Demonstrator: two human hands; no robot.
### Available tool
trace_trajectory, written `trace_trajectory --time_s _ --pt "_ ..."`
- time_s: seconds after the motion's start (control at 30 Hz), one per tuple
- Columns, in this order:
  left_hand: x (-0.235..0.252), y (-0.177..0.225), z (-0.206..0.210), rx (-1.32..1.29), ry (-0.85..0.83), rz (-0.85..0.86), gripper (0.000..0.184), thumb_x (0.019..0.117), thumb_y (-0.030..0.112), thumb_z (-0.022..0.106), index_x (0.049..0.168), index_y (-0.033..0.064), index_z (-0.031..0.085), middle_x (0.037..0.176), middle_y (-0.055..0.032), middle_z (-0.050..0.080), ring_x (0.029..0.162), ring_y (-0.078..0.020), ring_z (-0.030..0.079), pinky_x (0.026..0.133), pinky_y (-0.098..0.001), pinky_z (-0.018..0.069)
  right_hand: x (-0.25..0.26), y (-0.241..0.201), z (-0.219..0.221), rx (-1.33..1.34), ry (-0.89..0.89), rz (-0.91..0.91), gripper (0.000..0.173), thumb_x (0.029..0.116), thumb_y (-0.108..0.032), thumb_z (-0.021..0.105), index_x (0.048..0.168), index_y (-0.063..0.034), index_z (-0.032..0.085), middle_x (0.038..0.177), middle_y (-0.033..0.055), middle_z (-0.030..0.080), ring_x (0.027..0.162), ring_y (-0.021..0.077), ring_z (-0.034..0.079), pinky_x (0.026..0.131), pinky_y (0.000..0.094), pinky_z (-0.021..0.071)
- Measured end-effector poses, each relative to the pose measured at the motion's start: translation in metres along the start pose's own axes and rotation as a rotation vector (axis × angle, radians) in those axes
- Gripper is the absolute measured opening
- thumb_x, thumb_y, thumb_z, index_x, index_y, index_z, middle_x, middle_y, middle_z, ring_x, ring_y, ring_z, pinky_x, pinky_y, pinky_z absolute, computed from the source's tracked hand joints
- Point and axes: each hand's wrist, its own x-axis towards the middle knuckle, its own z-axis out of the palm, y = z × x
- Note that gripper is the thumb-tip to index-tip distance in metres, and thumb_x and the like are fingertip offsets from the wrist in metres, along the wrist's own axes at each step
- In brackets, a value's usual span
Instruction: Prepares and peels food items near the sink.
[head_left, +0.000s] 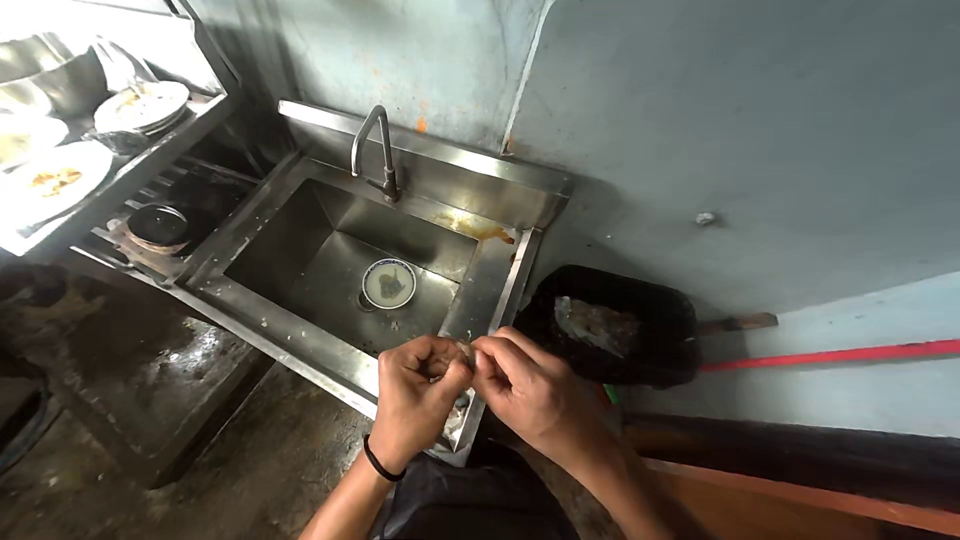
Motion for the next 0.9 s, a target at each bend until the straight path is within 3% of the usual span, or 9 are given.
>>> trace_trajectory --time_s 0.13,0.27,0.43,0.53,0.63,0.77,0.9 --pt "0.003 0.007 -0.001 0.054 0.007 -0.044 0.002 0.0871 0.005 0.071 0.087 0.0038 0.073 0.068 -0.0036 0.068 0.055 -0.0108 0.063 0.051 -0.0263 0.0556 -0.002 -0.003 -0.001 -0.031 0.053 -0.08 0.023 0.097 -0.021 0.067 0.109 -0.0026 0.074 0.092 0.0062 0.066 0.077 0.0097 0.065 0.066 0.0201 0.0568" --pt "0.005 0.008 -0.008 0.124 -0.132 0.05 0.004 0.0882 0.006 0.072 0.085 0.0052 0.072 0.078 -0.0019 0.07 0.063 -0.0109 0.066 0.057 -0.0271 0.0586 -0.003 -0.001 -0.005 -0.07 0.034 -0.133 0.021 0.099 -0.022 0.065 0.102 -0.0032 0.072 0.091 0.0065 0.065 0.08 0.0125 0.066 0.067 0.0221 0.0574" --pt "0.009 0.007 -0.016 0.087 -0.243 0.076 0.004 0.087 0.004 0.072 0.084 0.0035 0.073 0.079 -0.0033 0.068 0.065 -0.0111 0.065 0.058 -0.0274 0.0583 -0.001 0.0 -0.008 0.15 0.011 0.006 0.013 0.0948 -0.017 0.064 0.091 -0.007 0.071 0.083 -0.0016 0.061 0.064 -0.0013 0.055 0.055 0.0122 0.0501" --pt "0.007 0.01 -0.014 0.055 -0.221 0.049 0.006 0.0895 0.007 0.068 0.089 0.0024 0.072 0.078 -0.0038 0.069 0.064 -0.0119 0.066 0.059 -0.0284 0.0595 0.001 0.0 -0.01 0.233 0.008 0.092 0.011 0.093 -0.018 0.065 0.089 -0.0089 0.071 0.08 -0.0052 0.061 0.063 -0.0055 0.054 0.054 0.0096 0.0491" --pt "0.006 0.016 -0.009 0.049 -0.136 0.037 0.013 0.0907 0.012 0.073 0.098 0.0013 0.074 0.084 -0.0056 0.074 0.068 -0.0149 0.071 0.063 -0.0322 0.0636 -0.001 0.0 -0.01 0.075 0.036 0.055 0.014 0.0958 -0.021 0.065 0.096 -0.0079 0.071 0.085 -0.0018 0.061 0.064 -0.0009 0.055 0.055 0.0129 0.0499" --pt "0.007 0.02 -0.006 0.163 -0.078 0.09 0.005 0.0905 0.009 0.073 0.09 0.0048 0.074 0.078 -0.0014 0.071 0.064 -0.0111 0.068 0.057 -0.0277 0.0615 -0.003 -0.003 -0.006 -0.121 0.075 -0.109 0.019 0.0994 -0.021 0.063 0.1 -0.0032 0.069 0.089 0.0072 0.062 0.075 0.0134 0.064 0.062 0.0231 0.056" --pt "0.009 0.021 -0.007 0.212 -0.097 0.114 0.005 0.0883 0.007 0.071 0.084 0.0067 0.073 0.075 0.0008 0.069 0.061 -0.0086 0.065 0.054 -0.0252 0.058 0.0 -0.002 -0.005 -0.133 0.07 -0.188 0.019 0.0998 -0.019 0.063 0.098 -0.0014 0.068 0.089 0.0094 0.063 0.079 0.0177 0.065 0.065 0.0257 0.0565"
